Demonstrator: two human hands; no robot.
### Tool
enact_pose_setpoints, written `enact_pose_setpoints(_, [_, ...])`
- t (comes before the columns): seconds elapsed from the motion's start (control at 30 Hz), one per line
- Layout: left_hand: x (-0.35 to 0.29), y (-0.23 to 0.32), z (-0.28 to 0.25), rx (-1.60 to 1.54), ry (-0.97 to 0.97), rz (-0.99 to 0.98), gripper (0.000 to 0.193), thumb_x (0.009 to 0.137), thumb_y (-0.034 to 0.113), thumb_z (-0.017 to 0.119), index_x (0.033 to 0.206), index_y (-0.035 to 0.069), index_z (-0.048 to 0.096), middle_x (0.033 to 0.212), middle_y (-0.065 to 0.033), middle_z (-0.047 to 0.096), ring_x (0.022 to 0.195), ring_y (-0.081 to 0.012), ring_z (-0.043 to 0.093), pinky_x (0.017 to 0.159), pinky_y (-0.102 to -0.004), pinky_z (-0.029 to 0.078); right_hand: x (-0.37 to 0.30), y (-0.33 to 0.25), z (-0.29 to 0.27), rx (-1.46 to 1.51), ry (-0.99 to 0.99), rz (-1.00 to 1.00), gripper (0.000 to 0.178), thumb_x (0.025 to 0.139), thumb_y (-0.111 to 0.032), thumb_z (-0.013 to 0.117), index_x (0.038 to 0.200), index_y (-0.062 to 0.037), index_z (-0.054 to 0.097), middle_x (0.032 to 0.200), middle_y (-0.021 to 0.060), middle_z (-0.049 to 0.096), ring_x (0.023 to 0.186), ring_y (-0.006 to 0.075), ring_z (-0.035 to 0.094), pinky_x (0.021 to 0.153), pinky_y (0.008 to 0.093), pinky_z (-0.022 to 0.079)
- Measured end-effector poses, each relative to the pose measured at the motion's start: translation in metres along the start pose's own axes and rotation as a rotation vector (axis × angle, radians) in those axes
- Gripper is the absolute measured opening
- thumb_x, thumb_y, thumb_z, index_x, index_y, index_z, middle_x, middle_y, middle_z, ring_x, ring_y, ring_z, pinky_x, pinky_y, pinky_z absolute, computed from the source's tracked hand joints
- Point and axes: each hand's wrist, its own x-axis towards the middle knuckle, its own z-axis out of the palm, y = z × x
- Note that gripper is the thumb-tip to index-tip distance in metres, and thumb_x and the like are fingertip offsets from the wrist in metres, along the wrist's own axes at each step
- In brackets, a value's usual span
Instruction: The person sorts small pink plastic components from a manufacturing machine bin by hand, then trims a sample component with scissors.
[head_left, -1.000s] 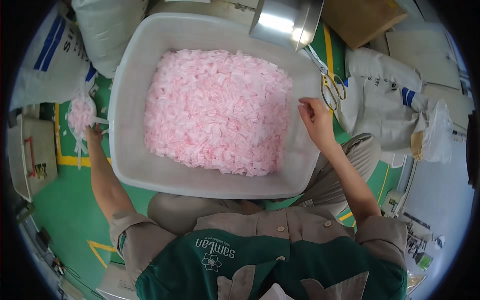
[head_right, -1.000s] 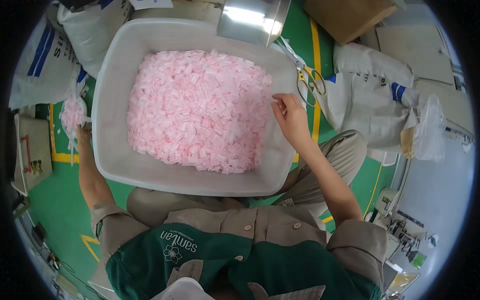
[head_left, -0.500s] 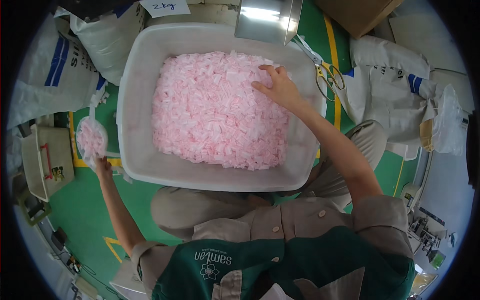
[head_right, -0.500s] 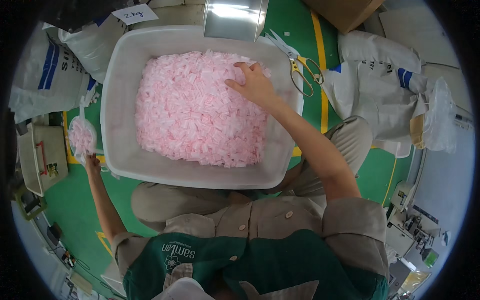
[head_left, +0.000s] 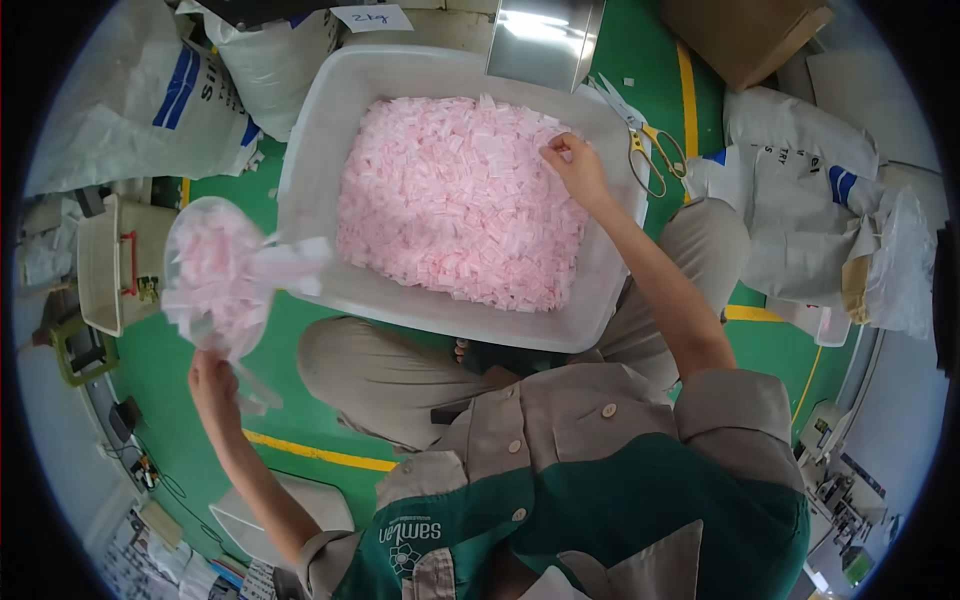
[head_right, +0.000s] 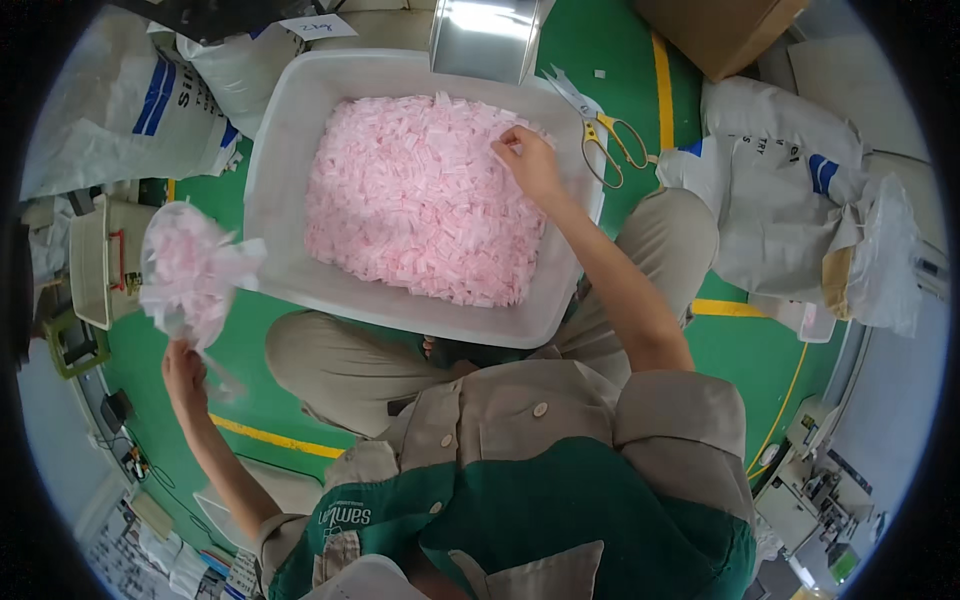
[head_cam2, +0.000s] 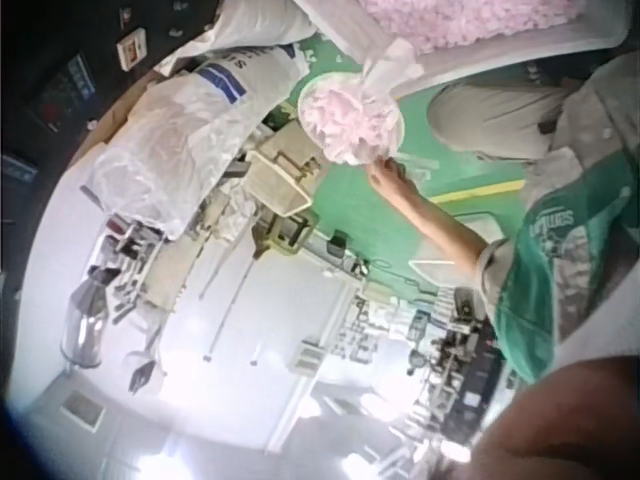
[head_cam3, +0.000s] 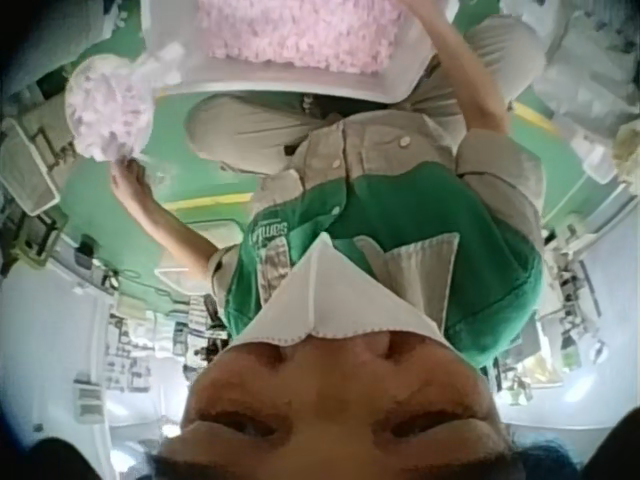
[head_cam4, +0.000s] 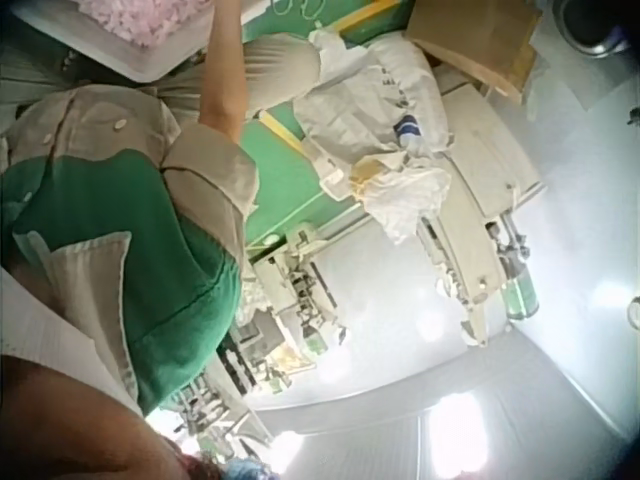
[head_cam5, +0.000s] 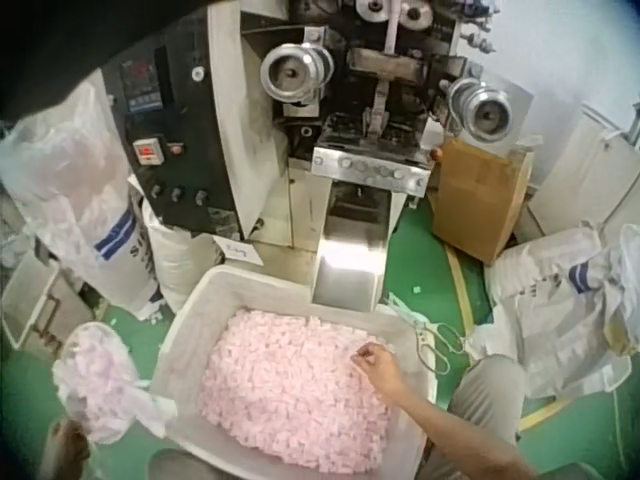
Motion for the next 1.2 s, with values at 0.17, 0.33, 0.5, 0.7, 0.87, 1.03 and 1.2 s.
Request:
enact_pose_setpoints(0.17, [-0.043,0.014,0.097,0.123,-0.146,-0.042,0.025,0.087,0.013,0.051,0.108,0.003,0.062,0.058,0.0109,0.037,0.045,0.0003,0.028,0.040,-0.0187,0.019,-0.006,-0.071,-0.030,0.160,0.091,0.087,0.022,0.086,-0.019,0.070,0.095,-0.0003,0.063,0.086,0.0050,0.065,0.073,0.0133,0.059,0.068,0.0287,0.049])
enact_pose_setpoints(0.33, [-0.052,-0.013,0.164,0.179,-0.252,-0.081,0.030,0.086,0.013,0.054,0.112,-0.001,0.061,0.058,0.0067,0.046,0.045,-0.0009,0.034,0.041,-0.0198,0.024,-0.033,-0.196,-0.016,0.345,-0.092,-0.131,0.022,0.085,-0.018,0.071,0.098,-0.0022,0.063,0.093,0.0047,0.063,0.086,0.0129,0.060,0.072,0.0273,0.049])
enact_pose_setpoints(0.5, [-0.057,-0.024,0.205,0.296,-0.298,-0.058,0.031,0.086,0.013,0.053,0.112,-0.003,0.060,0.060,0.0041,0.050,0.045,-0.0022,0.038,0.041,-0.0215,0.029,-0.045,-0.209,0.007,0.071,-0.350,-0.314,0.026,0.084,-0.021,0.072,0.102,-0.0044,0.065,0.103,0.0099,0.062,0.092,0.0193,0.063,0.075,0.0295,0.050])
enact_pose_setpoints(0.7, [-0.060,-0.028,0.206,0.288,-0.318,-0.050,0.030,0.086,0.013,0.053,0.112,-0.001,0.060,0.064,0.0021,0.054,0.047,-0.0022,0.040,0.041,-0.0215,0.030,0.017,-0.086,-0.019,-0.099,-0.018,0.005,0.037,0.087,-0.035,0.066,0.109,-0.0043,0.065,0.109,0.0190,0.061,0.094,0.0340,0.064,0.081,0.0420,0.051])
enact_pose_setpoints(0.87, [-0.059,-0.041,0.209,0.155,-0.306,-0.096,0.027,0.087,0.011,0.052,0.110,0.000,0.061,0.063,0.0039,0.052,0.047,-0.0016,0.039,0.041,-0.0209,0.029,0.037,-0.011,0.018,-0.516,0.155,-0.054,0.049,0.087,-0.045,0.062,0.115,-0.0044,0.061,0.113,0.0187,0.059,0.092,0.0375,0.063,0.079,0.0476,0.051])
enact_pose_setpoints(1.03, [-0.063,-0.045,0.204,0.135,-0.313,-0.100,0.025,0.088,0.011,0.052,0.108,0.000,0.061,0.061,0.0048,0.050,0.046,-0.0015,0.039,0.041,-0.0210,0.029,0.038,-0.024,0.031,-0.625,0.061,0.023,0.042,0.090,-0.042,0.060,0.112,-0.0063,0.062,0.109,0.0166,0.062,0.086,0.0357,0.065,0.076,0.0434,0.053])
enact_pose_setpoints(1.2, [-0.063,-0.045,0.208,0.124,-0.318,-0.093,0.023,0.088,0.011,0.053,0.107,0.000,0.061,0.061,0.0049,0.050,0.046,-0.0017,0.039,0.041,-0.0211,0.029,0.044,0.008,0.025,-0.356,0.133,-0.095,0.025,0.090,-0.025,0.063,0.100,-0.0029,0.066,0.097,0.0169,0.066,0.084,0.0343,0.065,0.072,0.0432,0.052])
